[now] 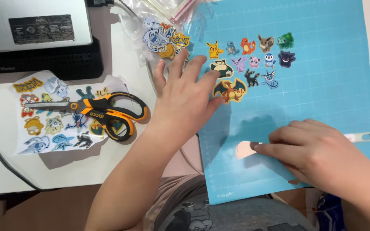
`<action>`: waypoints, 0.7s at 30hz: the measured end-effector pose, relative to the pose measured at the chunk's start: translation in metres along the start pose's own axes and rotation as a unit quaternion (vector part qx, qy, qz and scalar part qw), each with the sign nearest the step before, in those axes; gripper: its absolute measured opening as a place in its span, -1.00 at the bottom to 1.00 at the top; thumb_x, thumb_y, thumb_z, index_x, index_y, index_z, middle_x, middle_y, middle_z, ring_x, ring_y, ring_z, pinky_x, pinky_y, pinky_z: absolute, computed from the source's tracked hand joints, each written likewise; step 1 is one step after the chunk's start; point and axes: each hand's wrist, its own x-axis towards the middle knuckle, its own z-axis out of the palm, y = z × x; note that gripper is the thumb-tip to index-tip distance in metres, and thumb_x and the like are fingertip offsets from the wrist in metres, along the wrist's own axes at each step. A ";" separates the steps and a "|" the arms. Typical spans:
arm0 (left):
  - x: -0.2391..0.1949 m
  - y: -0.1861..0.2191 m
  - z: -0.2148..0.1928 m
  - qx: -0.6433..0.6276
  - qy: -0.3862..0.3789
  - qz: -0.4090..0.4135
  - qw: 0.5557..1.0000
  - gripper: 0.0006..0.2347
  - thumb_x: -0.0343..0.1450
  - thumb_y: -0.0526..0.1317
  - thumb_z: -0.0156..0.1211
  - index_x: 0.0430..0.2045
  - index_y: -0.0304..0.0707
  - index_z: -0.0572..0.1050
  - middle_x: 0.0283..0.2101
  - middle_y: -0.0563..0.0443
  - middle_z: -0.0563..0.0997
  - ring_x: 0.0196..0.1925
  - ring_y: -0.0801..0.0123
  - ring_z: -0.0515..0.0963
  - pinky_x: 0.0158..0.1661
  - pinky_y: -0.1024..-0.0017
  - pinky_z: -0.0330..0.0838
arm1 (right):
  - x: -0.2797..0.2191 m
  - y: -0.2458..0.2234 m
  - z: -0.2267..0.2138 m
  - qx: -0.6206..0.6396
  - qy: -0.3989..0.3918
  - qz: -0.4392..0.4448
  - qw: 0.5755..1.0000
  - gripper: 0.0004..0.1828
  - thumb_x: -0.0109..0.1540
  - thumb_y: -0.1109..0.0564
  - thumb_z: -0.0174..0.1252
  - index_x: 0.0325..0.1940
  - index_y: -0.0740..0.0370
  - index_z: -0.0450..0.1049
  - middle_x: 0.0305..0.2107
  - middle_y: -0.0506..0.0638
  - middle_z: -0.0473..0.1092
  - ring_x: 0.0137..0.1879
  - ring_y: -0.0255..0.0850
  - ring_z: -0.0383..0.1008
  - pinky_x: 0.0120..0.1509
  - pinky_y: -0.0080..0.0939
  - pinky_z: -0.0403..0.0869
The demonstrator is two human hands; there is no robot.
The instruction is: The person uses a weeding tool to remove excess vinyl around small character stickers on a blue cutting mat. They lift each sticker, peel away the surrounding material, and place the finished pieces into a plastic bag.
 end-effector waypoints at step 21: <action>-0.083 -0.044 -0.128 -0.042 0.083 -0.124 0.988 -0.52 0.59 -0.15 0.34 -0.69 -0.29 0.22 -0.58 -0.03 0.24 -0.44 0.11 0.21 -0.31 0.20 0.15 | -0.057 -0.037 -0.014 -0.218 0.157 0.199 0.942 -0.84 0.35 0.14 0.30 0.01 -0.04 0.68 -0.24 -0.08 0.53 -0.21 -0.08 0.50 -0.13 -0.02 0.46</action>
